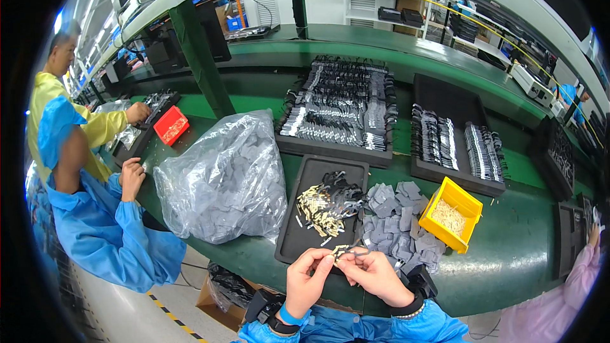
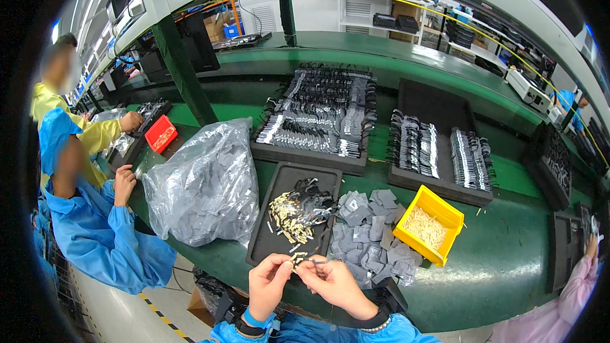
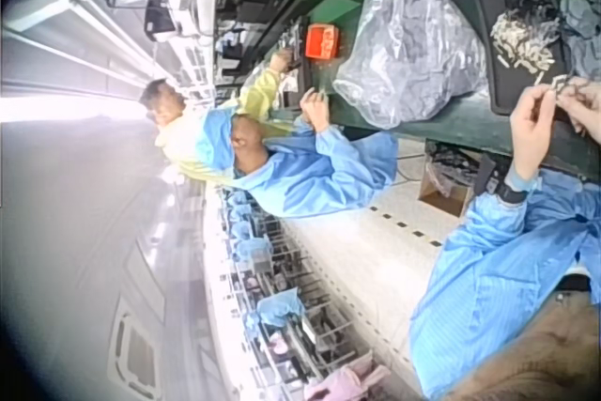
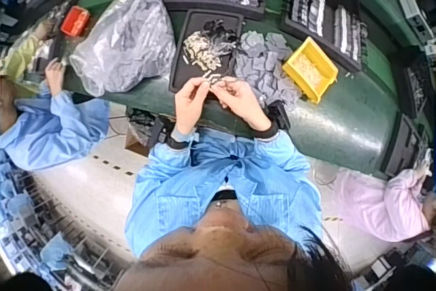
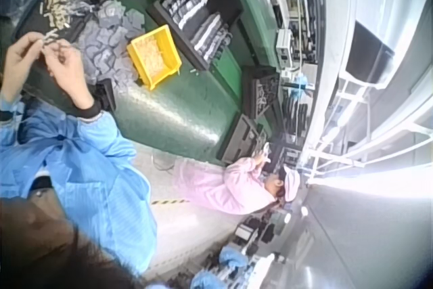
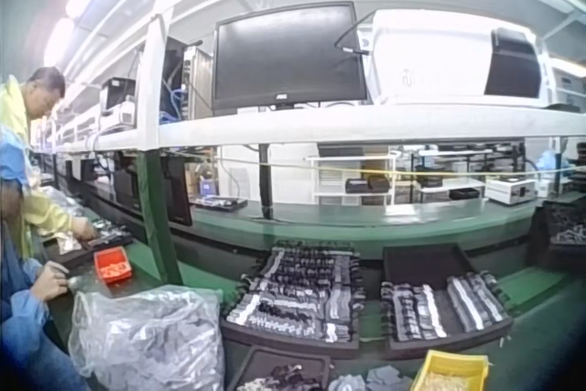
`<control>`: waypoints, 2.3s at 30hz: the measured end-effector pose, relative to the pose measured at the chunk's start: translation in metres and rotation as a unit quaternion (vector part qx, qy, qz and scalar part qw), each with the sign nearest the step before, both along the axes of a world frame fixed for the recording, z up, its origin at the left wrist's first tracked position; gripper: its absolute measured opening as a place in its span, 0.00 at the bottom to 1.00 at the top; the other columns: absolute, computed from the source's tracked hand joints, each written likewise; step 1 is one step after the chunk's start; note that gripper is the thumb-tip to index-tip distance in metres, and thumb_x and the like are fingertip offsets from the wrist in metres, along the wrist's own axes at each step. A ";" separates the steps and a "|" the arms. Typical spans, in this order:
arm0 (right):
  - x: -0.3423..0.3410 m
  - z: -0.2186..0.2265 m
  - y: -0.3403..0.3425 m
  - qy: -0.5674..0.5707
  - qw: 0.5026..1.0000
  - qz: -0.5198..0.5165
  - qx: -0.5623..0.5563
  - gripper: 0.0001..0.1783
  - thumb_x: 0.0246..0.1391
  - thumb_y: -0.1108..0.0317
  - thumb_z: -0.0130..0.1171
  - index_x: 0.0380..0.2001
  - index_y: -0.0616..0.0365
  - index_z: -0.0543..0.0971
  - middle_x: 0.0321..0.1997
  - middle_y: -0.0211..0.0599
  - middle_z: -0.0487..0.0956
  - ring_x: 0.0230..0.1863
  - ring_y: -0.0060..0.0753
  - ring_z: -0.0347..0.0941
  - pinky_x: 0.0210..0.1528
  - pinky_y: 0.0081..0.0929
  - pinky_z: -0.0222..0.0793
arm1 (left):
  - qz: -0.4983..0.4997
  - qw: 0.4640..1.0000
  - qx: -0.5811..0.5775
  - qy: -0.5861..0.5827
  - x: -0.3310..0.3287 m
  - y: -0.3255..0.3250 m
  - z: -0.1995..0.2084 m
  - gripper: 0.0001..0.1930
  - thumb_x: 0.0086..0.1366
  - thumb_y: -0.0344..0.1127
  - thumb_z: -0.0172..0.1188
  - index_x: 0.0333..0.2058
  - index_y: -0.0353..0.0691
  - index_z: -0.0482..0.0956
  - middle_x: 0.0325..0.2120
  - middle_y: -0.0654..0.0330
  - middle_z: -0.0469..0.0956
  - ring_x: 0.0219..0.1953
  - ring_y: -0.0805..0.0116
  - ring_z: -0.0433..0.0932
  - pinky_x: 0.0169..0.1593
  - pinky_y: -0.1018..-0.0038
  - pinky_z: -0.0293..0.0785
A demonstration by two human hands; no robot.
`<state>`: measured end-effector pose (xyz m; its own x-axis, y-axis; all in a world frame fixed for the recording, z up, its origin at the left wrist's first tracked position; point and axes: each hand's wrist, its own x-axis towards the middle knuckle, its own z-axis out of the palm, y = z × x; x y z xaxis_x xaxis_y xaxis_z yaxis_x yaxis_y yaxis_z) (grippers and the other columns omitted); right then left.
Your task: Assembling small gray plastic components and inserting yellow pins into them at a manufacturing workstation.
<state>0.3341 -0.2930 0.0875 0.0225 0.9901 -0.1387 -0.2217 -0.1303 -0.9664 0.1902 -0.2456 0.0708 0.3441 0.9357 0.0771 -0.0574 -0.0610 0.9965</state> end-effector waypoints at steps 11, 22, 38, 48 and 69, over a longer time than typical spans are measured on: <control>0.015 0.010 -0.007 -0.292 0.951 -0.001 0.097 0.07 0.50 0.72 0.56 0.33 0.62 0.76 0.25 0.33 0.77 0.25 0.21 0.73 0.27 0.18 0.67 | -0.144 0.989 -0.029 0.032 -0.015 0.012 0.015 0.08 0.60 0.26 0.54 0.38 0.32 0.75 0.29 0.61 0.75 0.32 0.78 0.72 0.37 0.83 0.68; 0.018 0.003 0.009 -0.471 0.863 -0.089 0.159 0.09 0.49 0.73 0.54 0.36 0.58 0.76 0.28 0.38 0.78 0.29 0.39 0.76 0.29 0.28 0.71 | -0.114 0.990 -0.065 -0.053 -0.007 0.006 0.014 0.13 0.63 0.28 0.52 0.46 0.33 0.72 0.29 0.66 0.72 0.30 0.82 0.68 0.34 0.85 0.65; 0.021 0.006 -0.026 0.059 0.998 0.033 0.000 0.29 0.59 0.49 0.42 0.48 0.65 0.69 0.38 0.46 0.76 0.35 0.31 0.73 0.33 0.21 0.69 | 0.021 0.993 0.113 0.032 0.004 -0.012 0.009 0.06 0.60 0.23 0.52 0.36 0.34 0.76 0.28 0.59 0.73 0.29 0.73 0.72 0.33 0.81 0.68; 0.026 0.009 -0.044 0.043 0.997 -0.039 -0.042 0.09 0.53 0.72 0.55 0.37 0.65 0.76 0.29 0.34 0.77 0.28 0.17 0.72 0.32 0.15 0.70 | -0.007 0.935 0.328 0.134 0.005 -0.017 0.010 0.08 0.54 0.22 0.54 0.34 0.34 0.75 0.30 0.55 0.73 0.30 0.67 0.72 0.35 0.76 0.69; 0.025 0.014 -0.039 -0.457 0.819 -0.238 0.252 0.09 0.37 0.78 0.63 0.27 0.59 0.78 0.27 0.33 0.76 0.30 0.36 0.72 0.33 0.27 0.67 | -0.108 0.990 -0.009 0.085 0.015 -0.024 0.007 0.05 0.57 0.28 0.58 0.32 0.33 0.76 0.23 0.62 0.74 0.23 0.79 0.69 0.28 0.82 0.66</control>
<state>0.3586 -0.3323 0.1013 0.2883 0.7655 0.5752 0.7142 0.2281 -0.6617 0.2049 -0.2699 0.0778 0.5425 0.8399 -0.0158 0.1024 -0.0474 0.9936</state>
